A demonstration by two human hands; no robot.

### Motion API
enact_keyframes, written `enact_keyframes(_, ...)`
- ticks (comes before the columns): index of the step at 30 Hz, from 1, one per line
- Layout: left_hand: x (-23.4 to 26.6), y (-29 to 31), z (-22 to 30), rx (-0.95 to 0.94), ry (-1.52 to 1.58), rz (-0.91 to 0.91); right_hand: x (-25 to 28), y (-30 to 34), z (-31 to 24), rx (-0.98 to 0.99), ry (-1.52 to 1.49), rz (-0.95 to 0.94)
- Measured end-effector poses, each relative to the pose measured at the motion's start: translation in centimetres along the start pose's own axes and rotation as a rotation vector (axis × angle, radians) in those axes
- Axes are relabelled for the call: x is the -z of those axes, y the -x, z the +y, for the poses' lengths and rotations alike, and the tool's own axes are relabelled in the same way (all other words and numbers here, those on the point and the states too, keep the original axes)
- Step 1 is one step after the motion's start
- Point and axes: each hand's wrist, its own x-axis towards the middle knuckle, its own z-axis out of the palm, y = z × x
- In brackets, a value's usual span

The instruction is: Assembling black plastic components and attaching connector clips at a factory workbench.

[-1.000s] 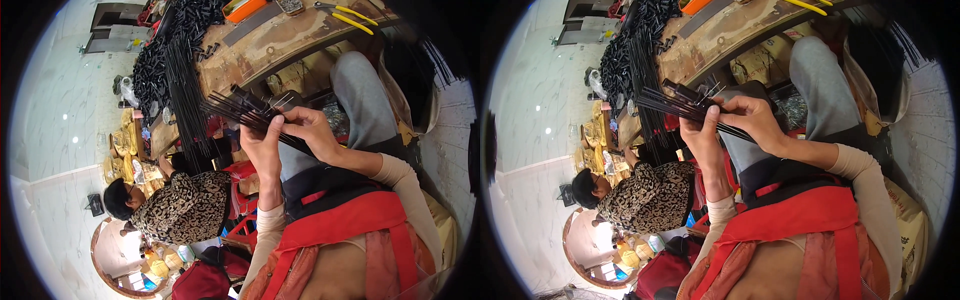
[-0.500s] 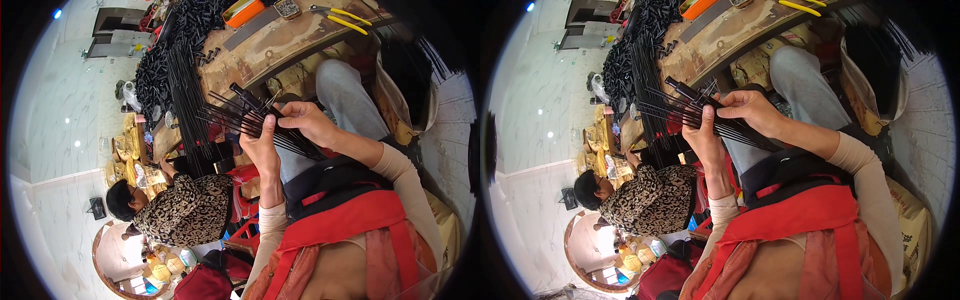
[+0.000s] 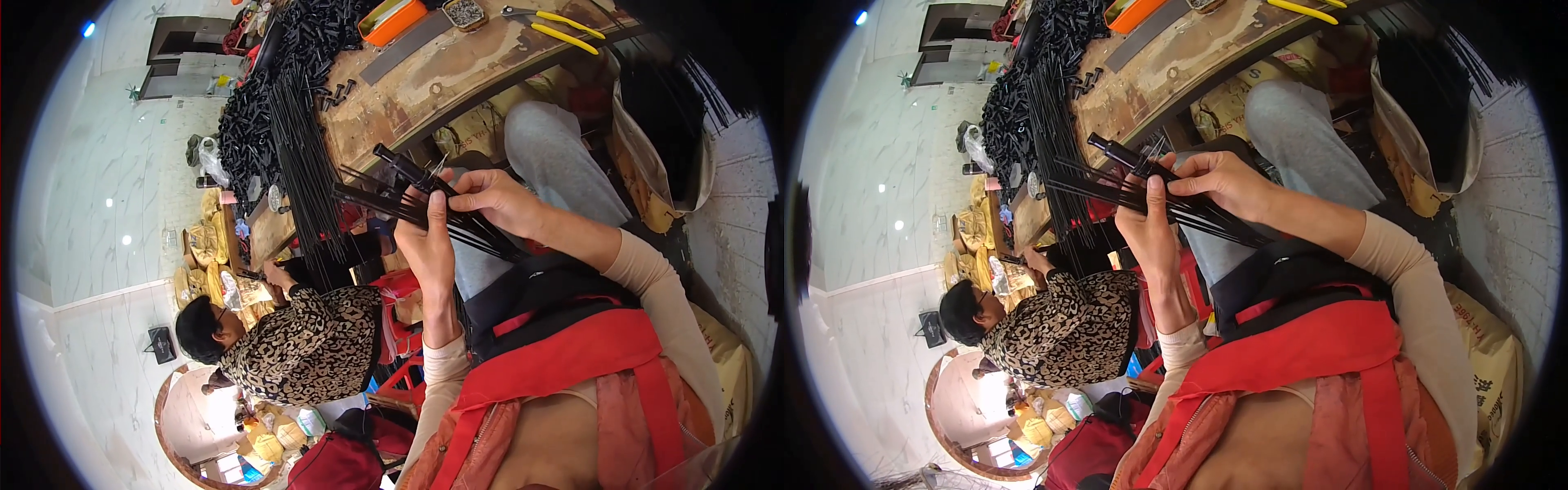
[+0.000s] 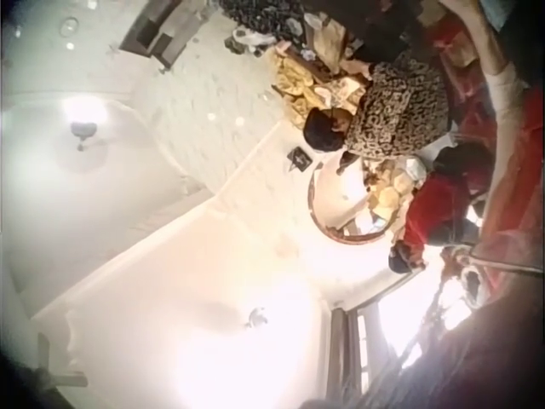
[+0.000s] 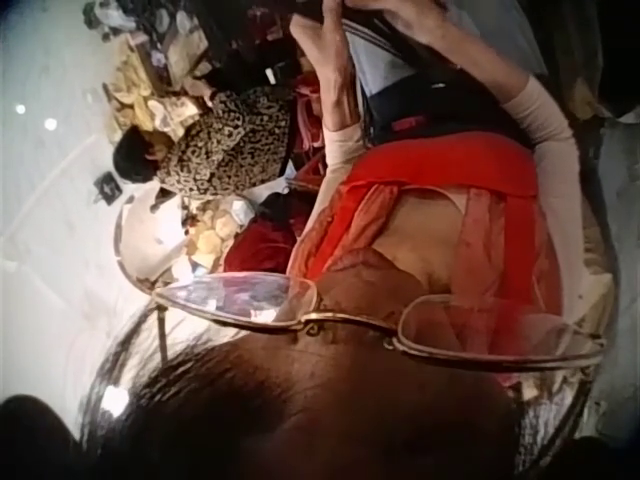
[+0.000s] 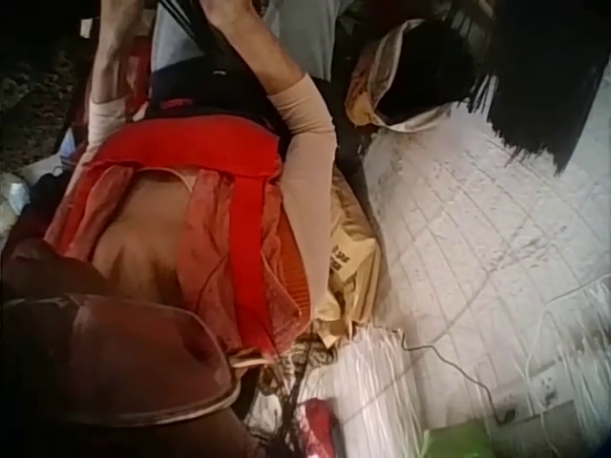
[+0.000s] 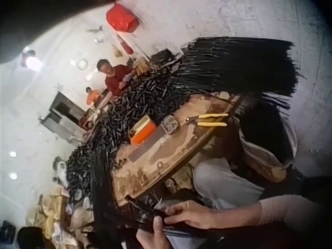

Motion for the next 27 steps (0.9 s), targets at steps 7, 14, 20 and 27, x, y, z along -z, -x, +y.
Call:
enact_keyframes(7, -0.6, 0.5, 0.1, 0.054, -0.020, 0.115, -1.5, 1.4, 1.2, 0.211, 0.316, 0.068)
enact_keyframes(14, 0.4, 0.6, -1.1, 0.109, 0.159, 0.092, -0.9, 1.6, 1.8, 0.292, 0.224, 0.044)
enact_keyframes(20, 0.7, 0.4, -1.7, 0.141, 0.199, 0.086, -0.6, 1.4, 1.6, 0.155, 0.122, 0.057)
enact_keyframes(27, -0.6, 0.8, -1.4, 0.089, 0.100, 0.146, 1.0, 0.8, 1.8, 0.112, 0.009, 0.049)
